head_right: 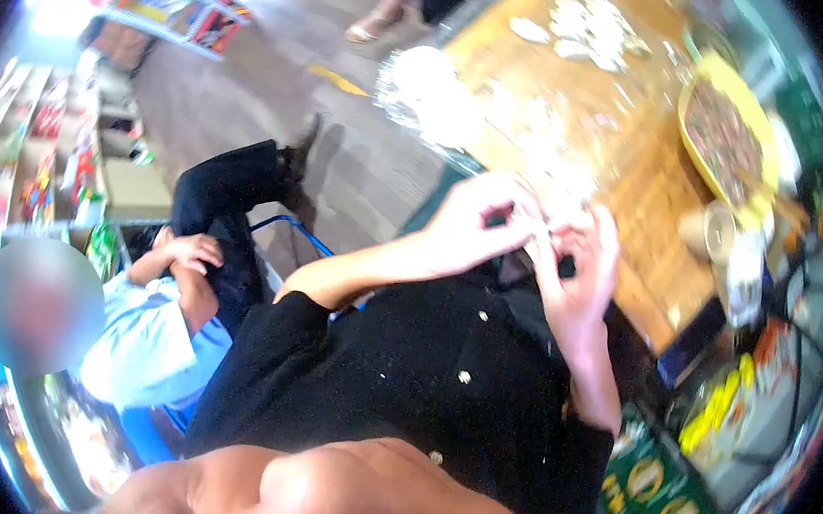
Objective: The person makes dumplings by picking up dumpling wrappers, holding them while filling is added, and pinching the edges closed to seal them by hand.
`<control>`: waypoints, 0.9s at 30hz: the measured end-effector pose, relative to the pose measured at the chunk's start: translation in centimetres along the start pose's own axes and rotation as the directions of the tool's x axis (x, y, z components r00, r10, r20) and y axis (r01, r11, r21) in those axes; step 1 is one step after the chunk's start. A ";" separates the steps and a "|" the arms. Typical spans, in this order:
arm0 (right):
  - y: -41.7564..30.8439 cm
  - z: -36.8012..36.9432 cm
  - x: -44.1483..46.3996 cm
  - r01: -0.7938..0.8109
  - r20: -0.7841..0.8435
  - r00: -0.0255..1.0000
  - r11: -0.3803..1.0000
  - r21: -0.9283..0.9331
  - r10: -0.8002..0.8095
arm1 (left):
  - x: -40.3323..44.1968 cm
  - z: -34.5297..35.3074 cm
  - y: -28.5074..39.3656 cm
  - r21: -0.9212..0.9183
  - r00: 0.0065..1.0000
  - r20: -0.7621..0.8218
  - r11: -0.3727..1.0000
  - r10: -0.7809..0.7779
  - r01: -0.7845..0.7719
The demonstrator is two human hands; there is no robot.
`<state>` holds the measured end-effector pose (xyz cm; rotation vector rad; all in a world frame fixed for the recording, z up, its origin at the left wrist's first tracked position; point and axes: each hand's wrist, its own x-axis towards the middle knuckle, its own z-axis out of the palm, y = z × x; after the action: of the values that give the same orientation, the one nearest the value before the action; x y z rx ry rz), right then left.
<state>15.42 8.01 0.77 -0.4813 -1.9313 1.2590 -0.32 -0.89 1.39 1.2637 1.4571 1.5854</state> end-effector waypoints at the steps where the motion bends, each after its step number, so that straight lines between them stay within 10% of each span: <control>1: 0.2 0.2 0.4 0.022 0.026 0.999 0.996 0.085 -0.024 | 0.1 -0.1 0.1 0.011 1.000 -0.005 1.000 0.002 -0.002; 5: 0.2 1.6 0.8 -0.007 0.021 1.000 0.994 0.105 0.005 | -0.1 -1.0 0.2 0.201 0.949 -0.074 0.937 0.307 -0.287; 11: -1.0 1.0 0.3 -0.002 0.068 0.998 0.992 0.129 -0.007 | -1.7 -0.1 1.2 0.091 0.991 -0.097 0.993 0.088 -0.080; 14: -1.0 1.1 -0.1 -0.021 0.030 0.999 0.994 0.112 0.018 | -1.8 -0.5 1.3 -0.361 0.985 -0.026 0.920 -0.172 0.152; 18: -1.3 -0.4 -0.6 0.022 0.035 0.999 0.999 0.041 -0.023 | -1.7 1.0 0.1 -0.424 0.994 -0.014 0.901 -0.110 0.094; 27: -2.2 -0.2 -0.3 0.308 0.133 0.947 0.942 -0.132 -0.291 | -1.6 0.5 0.7 -0.030 0.995 -0.035 0.995 0.095 -0.096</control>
<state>16.00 6.96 2.65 -0.1820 -2.1105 0.9651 0.80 -2.32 1.70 1.3120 1.4046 1.6935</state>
